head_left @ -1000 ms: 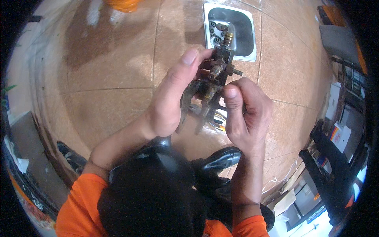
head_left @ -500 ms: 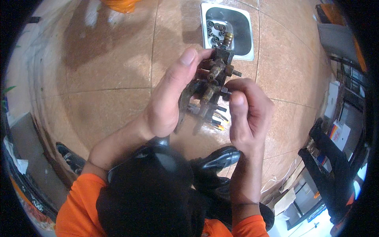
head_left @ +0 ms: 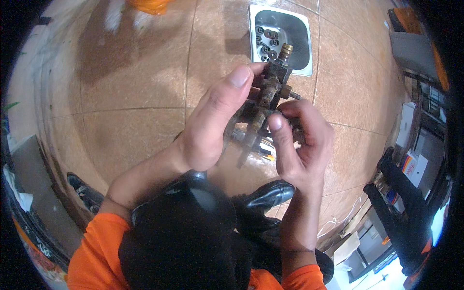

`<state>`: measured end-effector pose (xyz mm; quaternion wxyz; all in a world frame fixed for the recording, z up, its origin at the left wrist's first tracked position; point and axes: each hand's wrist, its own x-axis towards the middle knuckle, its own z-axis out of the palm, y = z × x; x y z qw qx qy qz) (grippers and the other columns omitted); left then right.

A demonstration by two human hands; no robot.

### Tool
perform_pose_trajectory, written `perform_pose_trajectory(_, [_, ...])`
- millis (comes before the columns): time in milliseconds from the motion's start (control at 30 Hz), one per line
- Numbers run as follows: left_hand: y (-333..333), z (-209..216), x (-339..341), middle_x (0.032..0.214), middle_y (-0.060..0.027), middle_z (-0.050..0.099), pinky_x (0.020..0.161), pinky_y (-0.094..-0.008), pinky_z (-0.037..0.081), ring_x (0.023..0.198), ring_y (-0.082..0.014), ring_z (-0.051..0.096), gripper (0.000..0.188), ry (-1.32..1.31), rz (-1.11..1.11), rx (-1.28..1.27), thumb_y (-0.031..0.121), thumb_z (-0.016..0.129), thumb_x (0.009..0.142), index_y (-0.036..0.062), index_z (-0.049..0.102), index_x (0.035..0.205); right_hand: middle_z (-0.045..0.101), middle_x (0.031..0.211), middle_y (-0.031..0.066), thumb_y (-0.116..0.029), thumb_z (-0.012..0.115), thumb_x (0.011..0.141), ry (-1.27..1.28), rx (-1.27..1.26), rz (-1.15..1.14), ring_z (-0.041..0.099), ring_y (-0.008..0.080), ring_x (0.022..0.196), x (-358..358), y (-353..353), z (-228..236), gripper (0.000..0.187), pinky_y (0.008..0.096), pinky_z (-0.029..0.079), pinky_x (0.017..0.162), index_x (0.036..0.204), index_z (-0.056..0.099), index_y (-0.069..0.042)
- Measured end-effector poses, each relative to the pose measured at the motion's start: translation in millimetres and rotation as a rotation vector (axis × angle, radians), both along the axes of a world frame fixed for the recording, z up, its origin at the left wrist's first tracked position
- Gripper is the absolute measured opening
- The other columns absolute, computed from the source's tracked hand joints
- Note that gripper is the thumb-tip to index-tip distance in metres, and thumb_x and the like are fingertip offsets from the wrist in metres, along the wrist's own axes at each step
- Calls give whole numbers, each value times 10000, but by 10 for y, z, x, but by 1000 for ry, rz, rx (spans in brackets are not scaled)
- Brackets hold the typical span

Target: The person assembles a mechanical component by inserting small metal pins into a metal bracket with multiple cylindrical protrusions. They use pliers to grip and adjust the pins and occasionally place small parts into a metal tray.

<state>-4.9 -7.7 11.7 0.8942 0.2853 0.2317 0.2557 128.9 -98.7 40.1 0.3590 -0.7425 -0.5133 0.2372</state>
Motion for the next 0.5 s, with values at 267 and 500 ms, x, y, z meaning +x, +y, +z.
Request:
perform_pose_trajectory(267, [62, -50, -56, 1321, -171, 581, 1070, -388, 435, 1220, -245, 572, 835, 125, -119, 168, 640, 300, 1002, -45, 376, 1475, 577, 715, 163, -216, 633, 935, 53, -99, -4, 589, 351, 649, 25, -40, -100, 225, 404, 460, 604, 837, 602, -16])
perform_pose_trajectory(500, [63, -53, -47, 1325, -169, 578, 1066, -391, 437, 1217, -246, 571, 832, 106, -118, 159, 632, 293, 1008, -48, 368, 1481, 590, 711, 164, -214, 663, 916, 120, 28, -50, 626, 337, 677, -4, -39, -84, 235, 375, 490, 627, 839, 613, 2])
